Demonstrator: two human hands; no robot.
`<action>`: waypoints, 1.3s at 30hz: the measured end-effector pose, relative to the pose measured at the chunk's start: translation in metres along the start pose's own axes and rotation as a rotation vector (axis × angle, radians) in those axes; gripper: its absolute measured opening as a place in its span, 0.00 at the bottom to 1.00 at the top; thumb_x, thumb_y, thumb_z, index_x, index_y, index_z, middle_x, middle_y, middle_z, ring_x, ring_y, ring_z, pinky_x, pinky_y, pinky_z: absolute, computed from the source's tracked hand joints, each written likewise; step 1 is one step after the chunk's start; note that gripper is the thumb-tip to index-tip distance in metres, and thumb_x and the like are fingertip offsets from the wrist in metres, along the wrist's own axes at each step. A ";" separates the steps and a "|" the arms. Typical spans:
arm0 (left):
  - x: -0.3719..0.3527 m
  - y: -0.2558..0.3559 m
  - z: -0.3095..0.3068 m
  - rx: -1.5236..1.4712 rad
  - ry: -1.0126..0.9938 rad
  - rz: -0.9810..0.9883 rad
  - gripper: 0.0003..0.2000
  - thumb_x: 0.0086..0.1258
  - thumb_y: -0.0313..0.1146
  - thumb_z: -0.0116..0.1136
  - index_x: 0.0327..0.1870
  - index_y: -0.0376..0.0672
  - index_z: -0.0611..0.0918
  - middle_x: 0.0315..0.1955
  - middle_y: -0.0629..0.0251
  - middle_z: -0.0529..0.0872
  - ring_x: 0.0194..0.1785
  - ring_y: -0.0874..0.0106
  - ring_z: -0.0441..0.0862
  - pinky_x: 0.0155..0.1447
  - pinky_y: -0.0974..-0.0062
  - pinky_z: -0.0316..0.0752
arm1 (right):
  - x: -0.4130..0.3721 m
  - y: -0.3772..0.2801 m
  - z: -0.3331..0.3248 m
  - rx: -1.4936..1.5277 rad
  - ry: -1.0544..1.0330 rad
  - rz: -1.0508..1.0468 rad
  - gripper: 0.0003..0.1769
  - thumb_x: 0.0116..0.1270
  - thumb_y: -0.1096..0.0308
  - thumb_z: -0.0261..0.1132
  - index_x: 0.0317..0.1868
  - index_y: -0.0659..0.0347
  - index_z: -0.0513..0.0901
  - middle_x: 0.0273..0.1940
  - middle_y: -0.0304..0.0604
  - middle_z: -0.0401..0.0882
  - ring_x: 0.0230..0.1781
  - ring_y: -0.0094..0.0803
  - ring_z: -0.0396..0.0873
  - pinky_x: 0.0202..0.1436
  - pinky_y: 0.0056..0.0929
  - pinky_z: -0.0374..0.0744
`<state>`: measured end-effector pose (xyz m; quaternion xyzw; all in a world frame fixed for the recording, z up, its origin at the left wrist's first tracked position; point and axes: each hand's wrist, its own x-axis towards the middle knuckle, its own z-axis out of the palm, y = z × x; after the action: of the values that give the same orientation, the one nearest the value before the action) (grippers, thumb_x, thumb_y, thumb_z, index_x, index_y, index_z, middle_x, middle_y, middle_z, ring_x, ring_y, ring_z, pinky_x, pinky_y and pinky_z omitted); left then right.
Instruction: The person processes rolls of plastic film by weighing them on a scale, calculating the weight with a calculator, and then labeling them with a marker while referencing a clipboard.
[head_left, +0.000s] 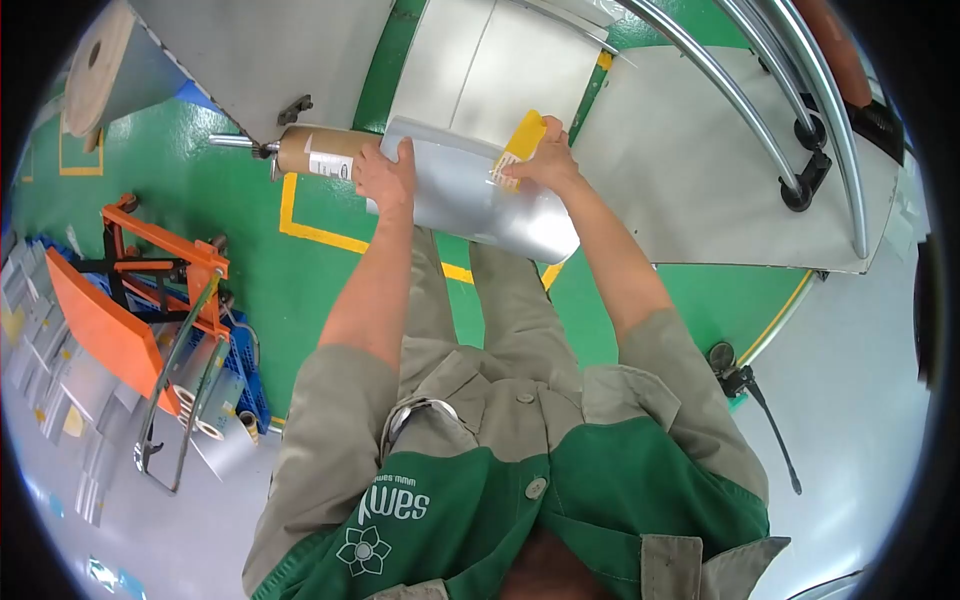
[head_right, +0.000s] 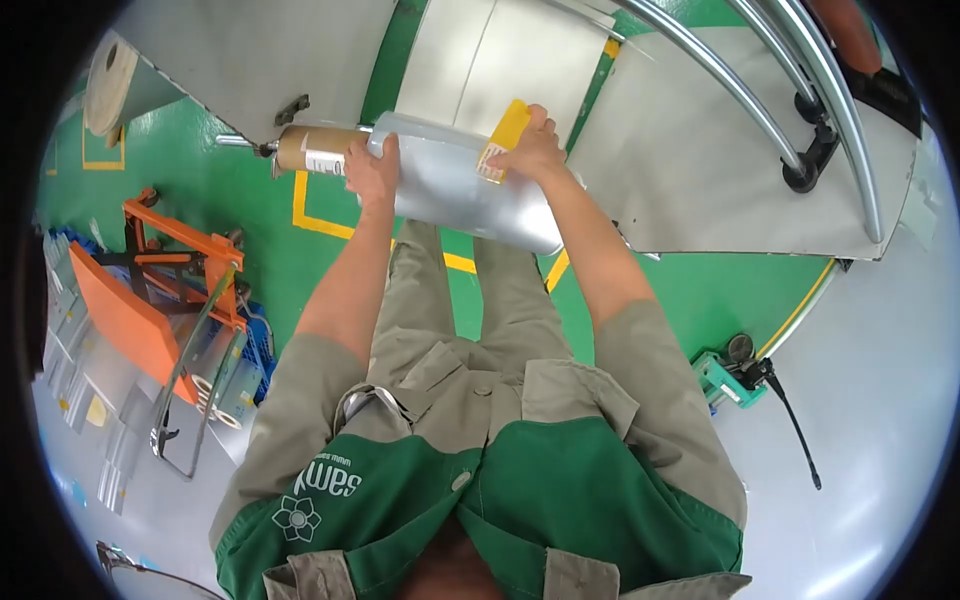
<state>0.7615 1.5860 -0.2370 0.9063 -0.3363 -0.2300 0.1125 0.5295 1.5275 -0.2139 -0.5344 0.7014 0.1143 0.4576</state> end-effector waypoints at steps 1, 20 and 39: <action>0.000 -0.001 0.002 0.003 0.029 0.021 0.26 0.54 0.52 0.61 0.44 0.39 0.76 0.46 0.53 0.75 0.58 0.52 0.67 0.55 0.48 0.62 | 0.007 0.002 0.000 0.023 -0.046 0.017 0.64 0.33 0.55 0.82 0.66 0.61 0.48 0.62 0.58 0.58 0.65 0.49 0.61 0.66 0.36 0.66; -0.003 0.001 0.002 0.032 0.129 0.114 0.24 0.53 0.51 0.62 0.41 0.38 0.77 0.42 0.54 0.76 0.52 0.53 0.71 0.53 0.52 0.65 | 0.043 0.000 -0.007 0.276 -0.448 0.293 0.71 0.32 0.71 0.81 0.73 0.55 0.40 0.61 0.57 0.66 0.61 0.44 0.67 0.58 0.38 0.69; -0.003 -0.002 -0.003 0.041 0.080 0.188 0.25 0.56 0.50 0.61 0.46 0.37 0.76 0.43 0.51 0.77 0.51 0.51 0.72 0.56 0.56 0.65 | 0.071 0.032 0.009 0.734 -0.723 0.302 0.57 0.42 0.76 0.77 0.70 0.52 0.52 0.52 0.54 0.73 0.54 0.33 0.72 0.54 0.28 0.71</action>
<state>0.7623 1.5900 -0.2344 0.8813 -0.4197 -0.1750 0.1285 0.5065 1.5004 -0.2832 -0.1591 0.5619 0.1029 0.8052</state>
